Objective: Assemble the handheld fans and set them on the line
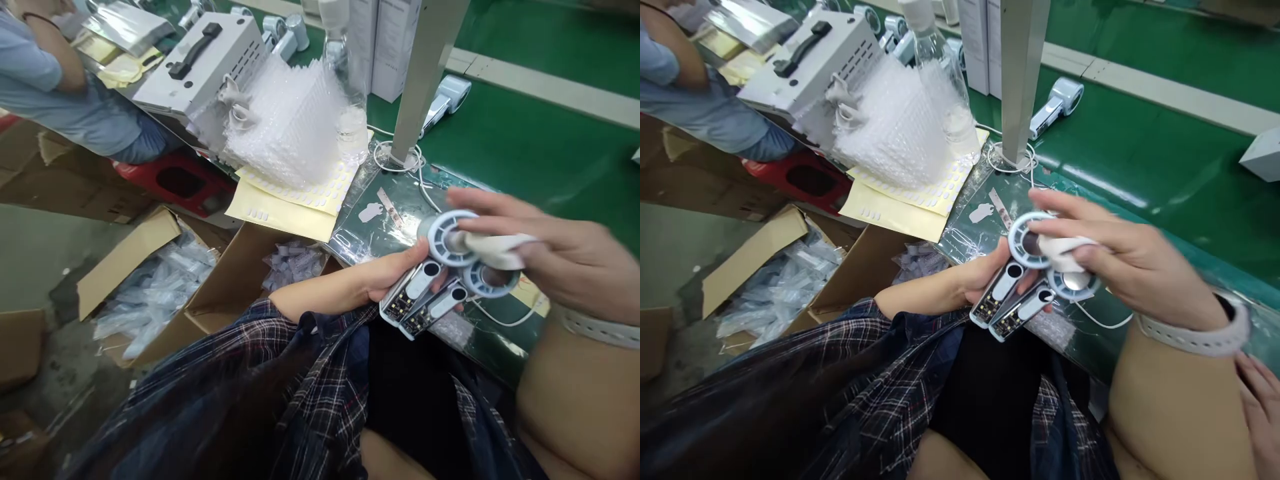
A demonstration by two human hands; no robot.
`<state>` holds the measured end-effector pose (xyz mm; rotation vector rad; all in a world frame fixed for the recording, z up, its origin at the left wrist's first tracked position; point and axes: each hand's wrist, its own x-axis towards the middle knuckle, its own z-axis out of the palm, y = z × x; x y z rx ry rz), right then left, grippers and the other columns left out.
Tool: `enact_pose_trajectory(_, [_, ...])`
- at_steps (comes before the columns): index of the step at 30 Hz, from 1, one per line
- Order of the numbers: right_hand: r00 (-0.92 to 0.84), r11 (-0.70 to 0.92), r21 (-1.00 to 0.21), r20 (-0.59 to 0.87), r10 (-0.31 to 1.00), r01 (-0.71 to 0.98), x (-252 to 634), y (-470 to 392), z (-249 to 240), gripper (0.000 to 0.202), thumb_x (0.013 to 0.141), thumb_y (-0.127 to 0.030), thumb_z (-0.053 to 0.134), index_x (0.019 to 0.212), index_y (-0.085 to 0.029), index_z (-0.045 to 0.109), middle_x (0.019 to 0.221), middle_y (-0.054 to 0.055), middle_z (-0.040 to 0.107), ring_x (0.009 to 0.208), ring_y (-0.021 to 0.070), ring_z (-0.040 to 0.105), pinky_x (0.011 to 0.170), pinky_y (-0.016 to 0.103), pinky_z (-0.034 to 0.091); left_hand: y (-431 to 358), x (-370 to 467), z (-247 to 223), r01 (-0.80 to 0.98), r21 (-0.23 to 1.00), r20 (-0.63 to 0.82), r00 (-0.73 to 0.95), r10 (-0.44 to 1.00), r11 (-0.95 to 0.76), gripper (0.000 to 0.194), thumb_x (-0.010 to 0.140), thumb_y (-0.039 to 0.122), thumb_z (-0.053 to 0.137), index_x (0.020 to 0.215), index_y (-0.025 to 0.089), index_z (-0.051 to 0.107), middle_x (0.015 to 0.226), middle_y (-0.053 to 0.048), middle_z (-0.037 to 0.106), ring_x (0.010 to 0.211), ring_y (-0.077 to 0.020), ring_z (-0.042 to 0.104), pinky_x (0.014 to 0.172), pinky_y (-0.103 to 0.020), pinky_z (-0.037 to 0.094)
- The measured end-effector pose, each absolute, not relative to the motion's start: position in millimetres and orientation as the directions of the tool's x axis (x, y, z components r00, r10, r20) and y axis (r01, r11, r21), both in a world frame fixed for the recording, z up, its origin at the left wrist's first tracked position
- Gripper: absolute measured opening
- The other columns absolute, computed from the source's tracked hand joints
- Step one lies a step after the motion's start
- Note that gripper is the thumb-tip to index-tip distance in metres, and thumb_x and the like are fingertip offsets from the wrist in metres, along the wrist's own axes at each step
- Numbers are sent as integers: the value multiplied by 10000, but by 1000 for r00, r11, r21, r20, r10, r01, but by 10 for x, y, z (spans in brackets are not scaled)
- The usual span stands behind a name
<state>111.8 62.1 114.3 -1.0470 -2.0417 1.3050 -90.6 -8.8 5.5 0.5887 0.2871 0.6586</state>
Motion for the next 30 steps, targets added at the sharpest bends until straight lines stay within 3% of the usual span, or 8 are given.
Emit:
enact_pose_trajectory(4, [-828,254,-894,-192,527,369,930,791,1079,871,816,-624,796,1597,-368,509,1467,64,683,1292,345,681,987,444,616,-171,-902,-24,-408,590,-135,801,583,697,833,566,970,729,763,163,666,773,-89,722,792,-258,740,754,-399,643])
enact_pose_trajectory(8, [-746,203,-858,-264,612,471,815,705,1015,611,780,-600,797,1303,-290,732,967,41,789,675,223,713,629,349,609,-226,-974,-64,-421,590,-213,742,636,689,791,612,929,748,752,154,670,690,-35,658,607,-149,643,606,-271,582])
enact_pose_trajectory(11, [-701,254,-833,-205,684,491,697,585,1025,452,857,-626,671,1125,-277,776,833,23,753,523,176,603,553,337,538,-233,-1030,-83,-420,596,-233,725,648,684,814,561,939,766,746,153,663,718,-58,687,587,-142,631,561,-256,555])
enact_pose_trajectory(17, [-468,329,-671,-31,883,664,596,678,943,619,1038,-665,353,991,-236,797,884,102,781,794,284,715,761,427,542,-227,-1105,-112,-442,607,-183,731,657,660,832,580,981,705,740,166,651,744,-94,706,755,-243,739,659,-340,624])
enact_pose_trajectory(20, [-250,268,-602,116,961,752,678,823,805,572,1035,-578,440,1345,-163,683,1277,220,737,1203,400,678,1005,565,501,-213,-1151,-43,-510,669,-86,669,738,541,857,594,1017,643,717,169,636,746,-89,690,798,-248,746,765,-373,644])
enact_pose_trajectory(22, [-188,276,-603,207,960,748,723,798,711,768,945,-539,629,1572,-124,475,1526,280,562,1433,458,510,1151,650,380,-202,-1179,64,-570,698,-30,582,813,433,872,570,1037,629,713,177,622,728,-65,666,772,-231,728,797,-377,640])
enact_pose_trajectory(24, [-147,285,-693,252,956,662,751,617,640,882,877,-526,732,1623,-182,412,1579,254,510,1470,467,464,1185,686,340,-197,-1196,220,-584,749,-9,463,887,313,840,567,1004,683,740,183,632,716,-29,638,719,-189,685,781,-342,622])
enact_pose_trajectory(30, [-310,-83,-996,-75,948,-14,1066,-240,628,424,849,-521,795,1220,-318,754,1288,109,746,1195,369,707,984,556,612,-171,-1068,674,-344,935,95,467,879,82,615,672,734,864,892,178,721,868,-33,682,1089,-247,679,1001,-365,560])
